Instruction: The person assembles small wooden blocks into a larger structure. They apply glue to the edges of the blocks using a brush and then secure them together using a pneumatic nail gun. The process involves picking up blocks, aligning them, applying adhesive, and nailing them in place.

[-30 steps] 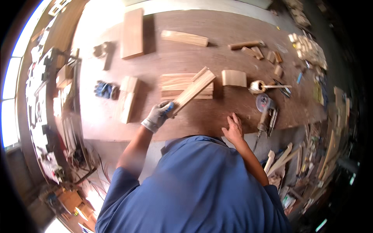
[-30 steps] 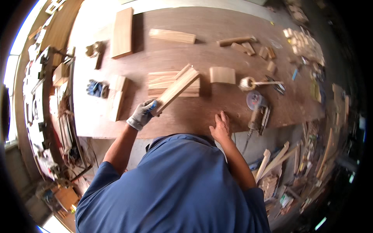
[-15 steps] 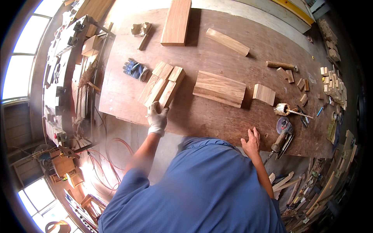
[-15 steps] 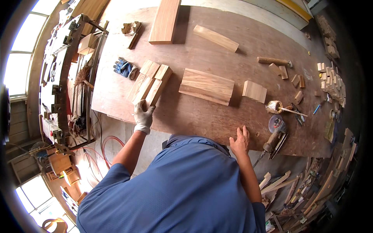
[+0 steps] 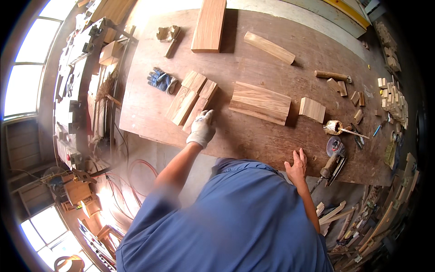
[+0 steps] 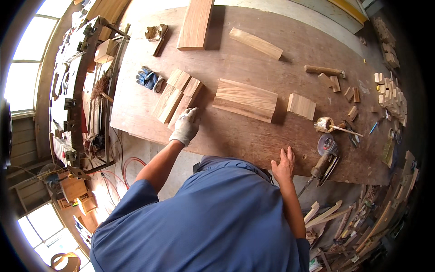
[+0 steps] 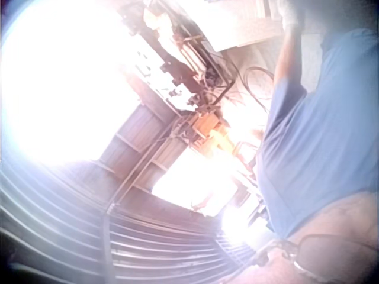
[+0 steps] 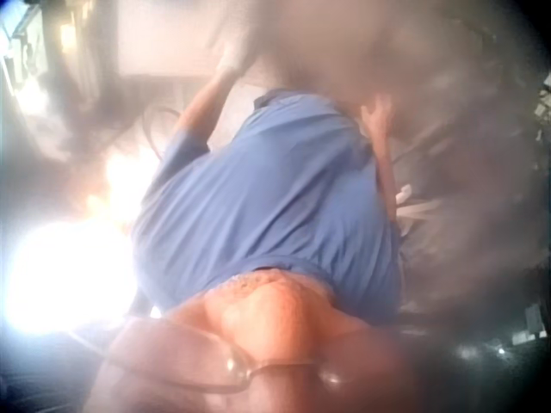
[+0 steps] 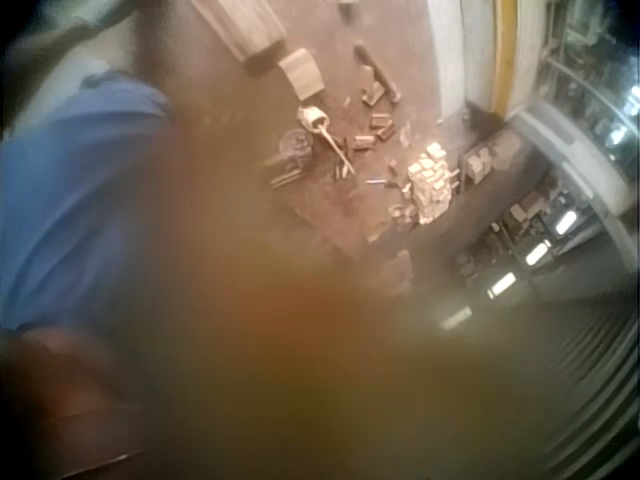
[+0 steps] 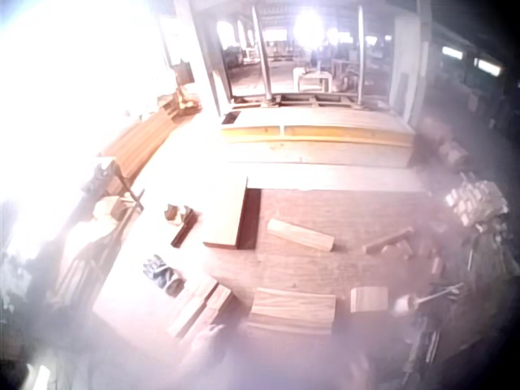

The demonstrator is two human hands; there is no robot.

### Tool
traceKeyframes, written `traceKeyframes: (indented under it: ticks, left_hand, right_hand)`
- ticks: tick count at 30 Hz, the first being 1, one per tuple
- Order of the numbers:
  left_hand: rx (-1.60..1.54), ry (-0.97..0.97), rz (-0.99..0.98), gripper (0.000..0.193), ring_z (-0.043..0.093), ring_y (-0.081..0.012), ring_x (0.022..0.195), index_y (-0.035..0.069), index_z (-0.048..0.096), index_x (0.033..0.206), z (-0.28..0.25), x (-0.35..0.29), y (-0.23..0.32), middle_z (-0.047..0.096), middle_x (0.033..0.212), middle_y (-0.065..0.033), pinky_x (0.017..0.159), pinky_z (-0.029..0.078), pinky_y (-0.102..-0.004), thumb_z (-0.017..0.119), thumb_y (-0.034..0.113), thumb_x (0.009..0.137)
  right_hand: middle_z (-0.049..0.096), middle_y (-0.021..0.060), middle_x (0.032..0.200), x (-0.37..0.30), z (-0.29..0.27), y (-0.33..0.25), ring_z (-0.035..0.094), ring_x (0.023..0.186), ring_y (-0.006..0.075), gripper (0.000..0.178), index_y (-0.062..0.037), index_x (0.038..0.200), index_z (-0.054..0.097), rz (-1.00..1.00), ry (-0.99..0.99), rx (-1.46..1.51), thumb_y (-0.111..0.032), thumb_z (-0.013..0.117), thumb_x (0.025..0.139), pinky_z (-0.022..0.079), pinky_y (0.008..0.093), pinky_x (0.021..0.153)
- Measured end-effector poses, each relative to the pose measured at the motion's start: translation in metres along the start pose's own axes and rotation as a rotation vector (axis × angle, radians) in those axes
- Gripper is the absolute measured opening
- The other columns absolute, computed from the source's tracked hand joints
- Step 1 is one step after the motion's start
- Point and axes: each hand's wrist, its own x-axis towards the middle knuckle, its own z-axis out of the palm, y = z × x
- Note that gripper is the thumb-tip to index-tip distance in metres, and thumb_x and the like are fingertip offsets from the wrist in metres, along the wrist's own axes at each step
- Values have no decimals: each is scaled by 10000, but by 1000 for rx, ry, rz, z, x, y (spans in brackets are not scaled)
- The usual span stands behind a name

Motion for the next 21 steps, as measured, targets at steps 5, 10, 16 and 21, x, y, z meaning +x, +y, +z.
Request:
traceKeyframes:
  ticks: [5,10,16,21]
  left_hand:
    - [79,-34,-22,577,591,-453,1289,21,579,1436,-1,32,-10,591,1444,-257,1105,490,-503,705,193,900]
    - [24,-41,-30,586,597,-421,1290,37,586,1433,-5,39,7,603,1427,-235,1092,496,-492,735,206,891]
    - [-29,49,93,640,608,-382,1283,18,586,1434,18,49,69,630,1386,-211,1081,502,-459,807,312,911]
    - [-149,-48,-169,754,646,-342,1248,-36,514,1494,32,61,99,640,1366,-254,1068,515,-414,833,308,903]
  right_hand:
    - [390,291,1632,-3,-2,-2,389,1481,466,702,41,1441,595,-3,9,10,-204,818,822,355,498,1233]
    - [391,304,1621,-5,1,-2,392,1470,481,668,40,1410,608,-9,50,54,-189,818,819,352,506,1233]
    - [520,289,1523,5,4,0,484,1411,446,647,24,1380,633,28,82,72,-255,818,826,396,482,1200]
    - [639,290,1375,51,-15,6,650,1240,388,658,38,1394,612,82,95,305,-280,827,859,507,466,1074]
